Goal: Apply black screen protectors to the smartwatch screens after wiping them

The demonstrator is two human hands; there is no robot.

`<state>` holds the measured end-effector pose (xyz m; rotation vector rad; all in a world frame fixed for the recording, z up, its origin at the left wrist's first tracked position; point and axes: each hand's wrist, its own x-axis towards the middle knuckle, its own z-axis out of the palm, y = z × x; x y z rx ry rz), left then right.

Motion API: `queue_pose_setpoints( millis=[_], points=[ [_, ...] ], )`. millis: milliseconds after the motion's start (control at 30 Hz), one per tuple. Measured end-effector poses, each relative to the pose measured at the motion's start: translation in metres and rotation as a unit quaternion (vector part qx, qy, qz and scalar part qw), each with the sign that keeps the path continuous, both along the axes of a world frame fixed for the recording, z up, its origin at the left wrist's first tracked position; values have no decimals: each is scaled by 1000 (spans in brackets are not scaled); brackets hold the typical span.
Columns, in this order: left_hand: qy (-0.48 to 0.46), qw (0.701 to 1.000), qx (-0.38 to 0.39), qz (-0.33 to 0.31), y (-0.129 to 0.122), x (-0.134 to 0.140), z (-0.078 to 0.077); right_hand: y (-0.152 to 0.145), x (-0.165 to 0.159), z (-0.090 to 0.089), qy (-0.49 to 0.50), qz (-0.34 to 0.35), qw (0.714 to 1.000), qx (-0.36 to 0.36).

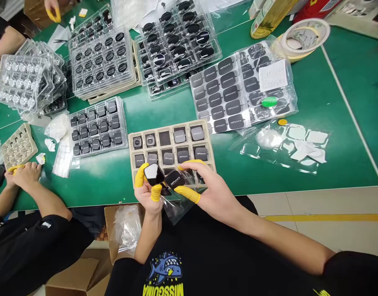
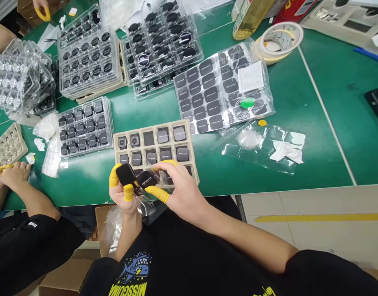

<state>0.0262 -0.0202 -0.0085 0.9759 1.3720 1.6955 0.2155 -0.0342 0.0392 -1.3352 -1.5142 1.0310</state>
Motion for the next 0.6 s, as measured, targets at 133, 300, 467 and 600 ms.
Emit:
queue_pose_setpoints(
  millis=[133,300,467,600],
  points=[
    [7,1000,-11,-11,-1,4,2,-3,-4,0,20,9,1000,19],
    [25,1000,2,-13,-3,5,-3,1,-2,2,42,-9,998,39],
    [75,994,77,-24,-1,7,-5,9,1,9,96,-5,995,-33],
    [104,990,87,-48,1,3,-6,16,2,15,142,19,981,-128]
  ],
)
